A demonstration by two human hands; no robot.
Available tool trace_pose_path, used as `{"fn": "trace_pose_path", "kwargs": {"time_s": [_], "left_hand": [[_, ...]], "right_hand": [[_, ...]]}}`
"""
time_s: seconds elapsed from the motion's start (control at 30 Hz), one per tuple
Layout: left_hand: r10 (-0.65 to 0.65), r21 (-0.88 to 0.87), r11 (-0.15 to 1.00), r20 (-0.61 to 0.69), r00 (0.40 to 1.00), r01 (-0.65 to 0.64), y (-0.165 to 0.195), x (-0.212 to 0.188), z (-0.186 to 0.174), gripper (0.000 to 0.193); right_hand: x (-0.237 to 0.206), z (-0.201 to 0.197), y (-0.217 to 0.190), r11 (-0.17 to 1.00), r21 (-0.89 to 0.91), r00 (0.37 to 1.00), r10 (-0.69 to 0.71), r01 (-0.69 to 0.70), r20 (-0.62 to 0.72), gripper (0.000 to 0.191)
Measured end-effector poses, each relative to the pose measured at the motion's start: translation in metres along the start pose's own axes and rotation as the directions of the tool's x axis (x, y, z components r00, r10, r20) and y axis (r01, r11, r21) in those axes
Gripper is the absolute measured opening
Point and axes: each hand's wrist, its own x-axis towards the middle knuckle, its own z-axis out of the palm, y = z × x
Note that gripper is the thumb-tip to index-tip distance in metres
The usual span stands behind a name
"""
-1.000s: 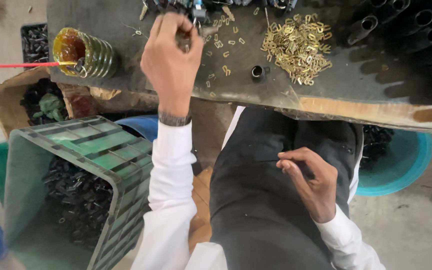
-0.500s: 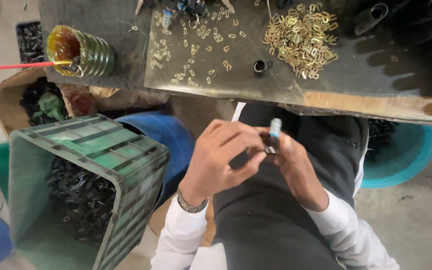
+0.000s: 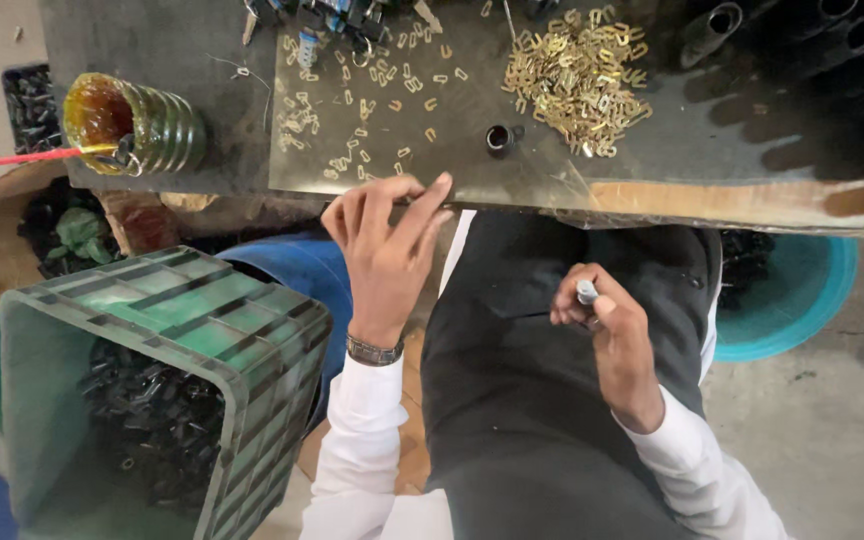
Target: The person sits at a workbench assembling padlock components. They pick up a small lock cylinder, insert it into a black cylindrical housing by hand, press and twist it to seat it, then place the assembled unit on the table and repeat the cycle with the next component.
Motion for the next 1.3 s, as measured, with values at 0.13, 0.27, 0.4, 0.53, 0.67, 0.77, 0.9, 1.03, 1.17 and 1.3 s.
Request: {"fn": "trace_pose_path", "kwargs": {"time_s": [0.13, 0.27, 0.4, 0.53, 0.67, 0.77, 0.9, 1.03, 1.17, 1.3], "left_hand": [[-0.029, -0.154, 0.988, -0.121, 0.992, 0.010, 0.003, -0.010, -0.003, 0.019], [-0.292, -0.708, 0.663, 0.056, 0.955, 0.244, 0.028, -0.019, -0.007, 0.016], [-0.278, -0.831, 0.364, 0.335, 0.900, 0.421, 0.053, -0.024, 0.000, 0.015], [-0.243, -0.801, 0.195, 0.519, 0.819, 0.566, 0.069, -0.024, 0.013, 0.016], [-0.233, -0.814, 0.040, 0.557, 0.797, 0.580, 0.074, -0.025, 0.020, 0.010], [-0.205, -0.845, 0.124, 0.492, 0.846, 0.521, 0.072, -0.028, 0.021, 0.009], [-0.140, -0.867, 0.330, 0.346, 0.928, 0.373, 0.069, -0.029, 0.026, 0.011], [-0.128, -0.838, -0.025, 0.543, 0.830, 0.544, 0.071, -0.032, 0.029, 0.010], [-0.168, -0.813, -0.031, 0.577, 0.799, 0.581, 0.074, -0.032, 0.030, 0.013], [-0.240, -0.813, 0.108, 0.537, 0.808, 0.572, 0.080, -0.029, 0.030, 0.013]], "right_hand": [[0.002, 0.001, -0.003, 0.999, -0.001, 0.999, -0.035, 0.035, 0.020, 0.023], [-0.004, 0.001, -0.016, 0.894, -0.415, 0.986, -0.161, 0.166, 0.048, 0.020], [-0.007, -0.007, -0.015, 0.970, -0.238, 0.997, 0.043, -0.058, -0.064, 0.024], [-0.007, -0.018, -0.001, 0.982, 0.102, 0.983, 0.166, -0.157, -0.084, 0.025], [-0.008, -0.028, 0.005, 0.956, 0.226, 0.980, 0.197, -0.187, -0.020, 0.024], [-0.009, -0.027, 0.000, 0.952, 0.244, 0.981, 0.194, -0.185, -0.012, 0.019], [-0.007, -0.017, -0.008, 0.934, 0.318, 0.980, 0.190, -0.163, -0.053, 0.018], [-0.006, -0.011, -0.012, 0.954, 0.264, 0.980, 0.172, -0.141, -0.098, 0.023], [-0.009, -0.014, -0.008, 0.971, 0.182, 0.975, 0.180, -0.154, -0.134, 0.024], [-0.010, -0.021, -0.001, 0.961, 0.219, 0.972, 0.200, -0.170, -0.124, 0.022]]}}
